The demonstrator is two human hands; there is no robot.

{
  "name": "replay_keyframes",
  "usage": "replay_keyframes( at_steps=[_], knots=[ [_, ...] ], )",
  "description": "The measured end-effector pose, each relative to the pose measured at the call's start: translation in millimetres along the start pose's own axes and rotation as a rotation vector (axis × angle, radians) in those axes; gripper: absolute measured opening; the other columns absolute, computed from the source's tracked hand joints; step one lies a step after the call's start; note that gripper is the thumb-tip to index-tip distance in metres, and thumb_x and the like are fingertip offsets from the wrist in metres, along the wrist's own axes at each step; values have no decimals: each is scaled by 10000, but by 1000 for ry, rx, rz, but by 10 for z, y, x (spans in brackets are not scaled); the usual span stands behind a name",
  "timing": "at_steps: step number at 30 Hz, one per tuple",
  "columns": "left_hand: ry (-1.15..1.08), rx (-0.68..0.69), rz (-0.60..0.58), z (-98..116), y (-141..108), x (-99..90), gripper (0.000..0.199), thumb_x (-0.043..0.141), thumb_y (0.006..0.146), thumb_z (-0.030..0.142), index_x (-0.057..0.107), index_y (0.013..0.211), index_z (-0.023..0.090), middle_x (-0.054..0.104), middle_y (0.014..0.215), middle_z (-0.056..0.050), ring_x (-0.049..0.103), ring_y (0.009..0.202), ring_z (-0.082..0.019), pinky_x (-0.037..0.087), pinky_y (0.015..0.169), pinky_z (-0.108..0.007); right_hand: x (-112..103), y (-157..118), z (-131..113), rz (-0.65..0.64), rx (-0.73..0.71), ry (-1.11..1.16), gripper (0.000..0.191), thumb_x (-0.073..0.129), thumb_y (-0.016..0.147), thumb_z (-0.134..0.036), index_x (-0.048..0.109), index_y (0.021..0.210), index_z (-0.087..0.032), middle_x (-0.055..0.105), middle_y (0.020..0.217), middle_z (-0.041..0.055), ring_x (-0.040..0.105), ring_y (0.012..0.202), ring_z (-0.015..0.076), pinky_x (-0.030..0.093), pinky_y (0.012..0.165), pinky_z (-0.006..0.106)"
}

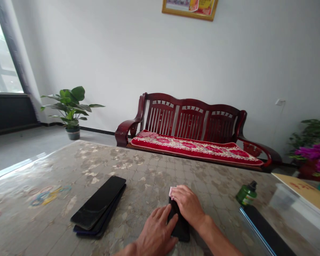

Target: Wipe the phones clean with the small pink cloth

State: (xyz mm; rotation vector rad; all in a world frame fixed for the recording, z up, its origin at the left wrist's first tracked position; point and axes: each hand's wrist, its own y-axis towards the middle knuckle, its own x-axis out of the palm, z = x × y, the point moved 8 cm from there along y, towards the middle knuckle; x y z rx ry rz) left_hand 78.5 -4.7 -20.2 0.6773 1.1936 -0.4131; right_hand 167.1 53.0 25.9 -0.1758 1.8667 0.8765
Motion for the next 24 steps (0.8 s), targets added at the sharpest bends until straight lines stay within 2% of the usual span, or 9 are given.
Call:
replay_keyframes(
  at_steps=[5,11,19,24],
  knots=[
    [-13,25,-40,38,-8,-62,493,627,911,460,551,1341,232,529,1403,-128,523,1240,-309,417,1065,-437,-3,70,95,-2,91,-38,265,566,872,-72,745,940,-255,752,1011,-6,636,999,180,499,919,307],
    [-64,-3,-42,61,5,-117,433,672,882,414,590,1269,239,584,1325,-77,550,1177,-280,434,1043,-401,-98,-132,-81,-52,-52,40,270,554,893,-68,736,948,-259,751,997,-17,636,989,172,477,940,301],
    [-90,-5,-54,79,-2,-158,440,630,905,434,567,1289,227,603,1255,-77,561,1130,-273,461,1007,-385,-103,-17,225,-23,103,16,270,525,903,-67,738,926,-231,756,998,6,657,957,171,508,898,302],
    [-100,-14,-44,54,8,-106,371,660,874,384,593,1204,229,612,1197,-60,568,1091,-265,472,979,-384,-169,-205,75,-38,41,72,260,533,921,-96,737,950,-253,748,1006,-7,637,990,184,488,946,332]
  ],
)
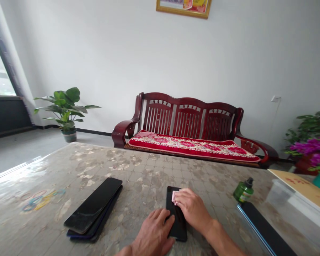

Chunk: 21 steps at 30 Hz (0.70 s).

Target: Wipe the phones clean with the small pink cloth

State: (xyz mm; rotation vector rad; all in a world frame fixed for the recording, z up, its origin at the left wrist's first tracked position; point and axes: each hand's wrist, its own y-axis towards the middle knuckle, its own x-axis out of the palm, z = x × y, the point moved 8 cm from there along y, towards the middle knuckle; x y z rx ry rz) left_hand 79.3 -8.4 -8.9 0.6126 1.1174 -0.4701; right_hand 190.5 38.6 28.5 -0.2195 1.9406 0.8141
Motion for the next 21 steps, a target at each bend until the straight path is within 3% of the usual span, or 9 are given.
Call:
replay_keyframes(
  at_steps=[4,11,18,21],
  knots=[
    [6,2,-6,-2,14,31,361,679,847,361,599,1169,218,611,1187,-60,566,1077,-268,475,969,-386,-28,-94,-20,20,-40,23,255,544,919,-95,734,981,-254,742,1038,-8,634,1004,171,476,967,319],
    [15,0,-14,-9,19,48,409,676,848,344,581,1224,215,608,1213,-71,559,1100,-273,466,990,-386,53,131,264,29,111,-75,242,569,892,-74,742,938,-237,749,1021,-5,628,1018,186,480,951,319],
    [16,-10,-8,-37,29,96,384,701,819,348,608,1163,205,628,1163,-69,569,1060,-277,483,953,-389,16,-44,14,13,-3,33,252,578,895,-75,740,933,-263,748,1002,-25,638,980,174,473,952,310],
    [14,-1,-3,-43,25,107,385,698,826,360,606,1170,211,627,1174,-65,567,1067,-271,476,966,-379,-1,-30,67,42,-1,9,261,554,903,-74,737,963,-251,745,1023,-8,635,1004,182,478,949,318]
  ],
)
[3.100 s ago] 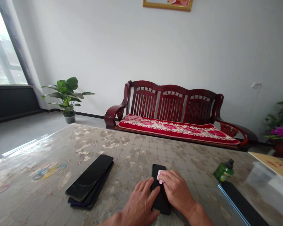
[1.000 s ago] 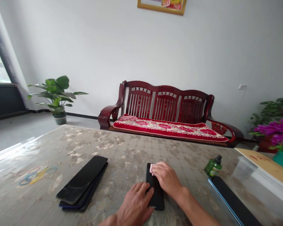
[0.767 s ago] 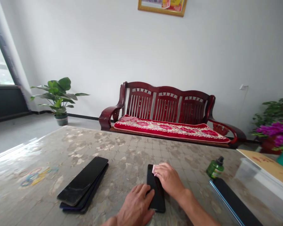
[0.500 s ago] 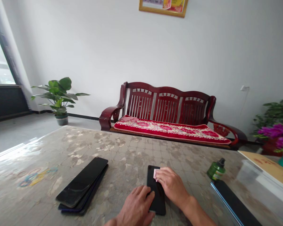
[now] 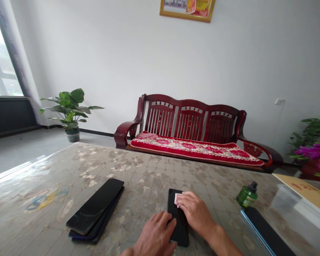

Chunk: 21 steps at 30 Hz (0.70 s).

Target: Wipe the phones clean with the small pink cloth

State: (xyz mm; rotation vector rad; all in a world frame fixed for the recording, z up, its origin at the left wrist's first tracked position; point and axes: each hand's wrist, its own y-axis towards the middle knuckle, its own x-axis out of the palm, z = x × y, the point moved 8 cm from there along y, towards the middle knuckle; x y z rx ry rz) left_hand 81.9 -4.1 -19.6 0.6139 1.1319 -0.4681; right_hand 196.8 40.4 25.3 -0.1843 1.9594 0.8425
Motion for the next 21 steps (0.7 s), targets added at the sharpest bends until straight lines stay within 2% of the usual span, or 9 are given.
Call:
replay_keyframes(
  at_steps=[5,8,13,17,21],
  knots=[
    [9,27,17,-10,-9,27,438,681,848,392,579,1234,211,616,1210,-69,564,1080,-277,475,972,-390,49,161,213,9,119,-66,268,521,916,-73,736,925,-232,748,1008,7,645,975,178,492,917,312],
    [7,20,17,-17,-3,34,407,683,846,391,596,1201,213,623,1192,-65,570,1068,-273,480,963,-384,49,144,155,11,106,-47,250,557,900,-73,739,910,-244,750,989,-9,637,980,176,490,908,300],
    [1,6,12,-12,7,19,358,692,834,374,616,1147,217,634,1159,-60,575,1053,-266,480,957,-373,19,1,-17,0,-4,-4,241,580,890,-80,734,924,-262,746,991,-22,633,975,171,480,937,300],
    [7,19,23,2,-2,-1,415,677,848,394,592,1210,212,615,1208,-77,560,1090,-273,469,975,-380,13,58,106,39,44,-47,262,524,909,-89,731,959,-242,746,1016,13,642,992,190,493,944,340],
    [16,27,20,4,-13,0,447,665,857,404,574,1249,207,605,1228,-87,550,1108,-279,463,982,-387,29,128,176,46,100,-41,271,504,918,-86,731,932,-233,748,1011,19,651,980,189,506,918,332]
  ],
)
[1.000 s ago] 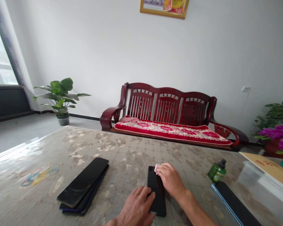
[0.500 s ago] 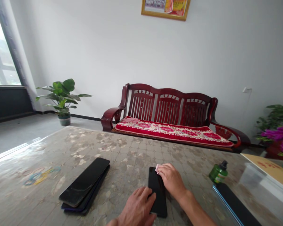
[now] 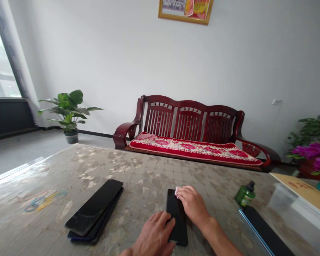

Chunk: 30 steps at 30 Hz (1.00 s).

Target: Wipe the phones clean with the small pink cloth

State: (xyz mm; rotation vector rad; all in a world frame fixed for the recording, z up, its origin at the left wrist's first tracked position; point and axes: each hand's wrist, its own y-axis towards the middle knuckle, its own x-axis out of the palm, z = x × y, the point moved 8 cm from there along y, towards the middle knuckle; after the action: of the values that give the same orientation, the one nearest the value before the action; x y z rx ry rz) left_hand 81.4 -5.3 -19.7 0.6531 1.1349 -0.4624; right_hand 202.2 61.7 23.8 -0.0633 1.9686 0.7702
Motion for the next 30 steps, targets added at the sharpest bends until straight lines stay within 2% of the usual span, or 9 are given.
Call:
replay_keyframes(
  at_steps=[7,10,14,17,22,25,30],
  knots=[
    [-6,-21,-4,-17,4,31,378,671,841,367,601,1180,215,612,1190,-73,550,1078,-270,460,968,-383,-108,-266,-256,-39,-135,32,227,574,895,-83,726,939,-246,745,998,-3,641,989,168,489,935,299],
    [-5,-17,-14,-11,2,33,386,663,843,357,595,1195,214,605,1197,-76,547,1084,-267,456,971,-376,-120,-246,-211,-25,-126,8,227,576,892,-79,725,950,-241,744,1013,0,640,998,176,494,927,304],
    [-4,-10,-3,-13,2,30,431,664,840,352,572,1237,210,600,1214,-80,547,1097,-268,455,981,-376,-66,-65,-70,-25,-31,-39,262,521,911,-75,727,933,-235,747,1012,9,651,984,184,499,924,323],
    [-2,-14,5,-24,7,40,425,671,832,350,577,1223,212,611,1196,-78,557,1078,-273,471,959,-385,-41,-21,-74,-41,0,-48,264,517,914,-85,730,922,-240,747,1001,1,648,973,177,502,910,313],
    [-12,-18,10,-17,14,27,367,684,824,351,602,1156,218,624,1161,-65,567,1052,-268,478,942,-380,-73,-206,-259,-72,-112,47,226,573,898,-93,729,918,-255,745,983,-17,630,984,168,480,941,294],
    [-3,-18,15,-19,14,35,367,682,833,366,600,1158,218,627,1155,-62,568,1047,-267,475,947,-376,-92,-253,-259,-64,-152,86,225,563,905,-97,727,937,-248,741,1018,-9,629,995,171,479,946,300],
    [21,5,12,-20,6,67,444,676,849,394,567,1236,207,609,1208,-81,555,1088,-270,460,976,-370,-35,-41,-62,-23,-27,-11,260,522,912,-88,733,919,-240,747,995,0,640,968,180,494,915,317]
  ],
)
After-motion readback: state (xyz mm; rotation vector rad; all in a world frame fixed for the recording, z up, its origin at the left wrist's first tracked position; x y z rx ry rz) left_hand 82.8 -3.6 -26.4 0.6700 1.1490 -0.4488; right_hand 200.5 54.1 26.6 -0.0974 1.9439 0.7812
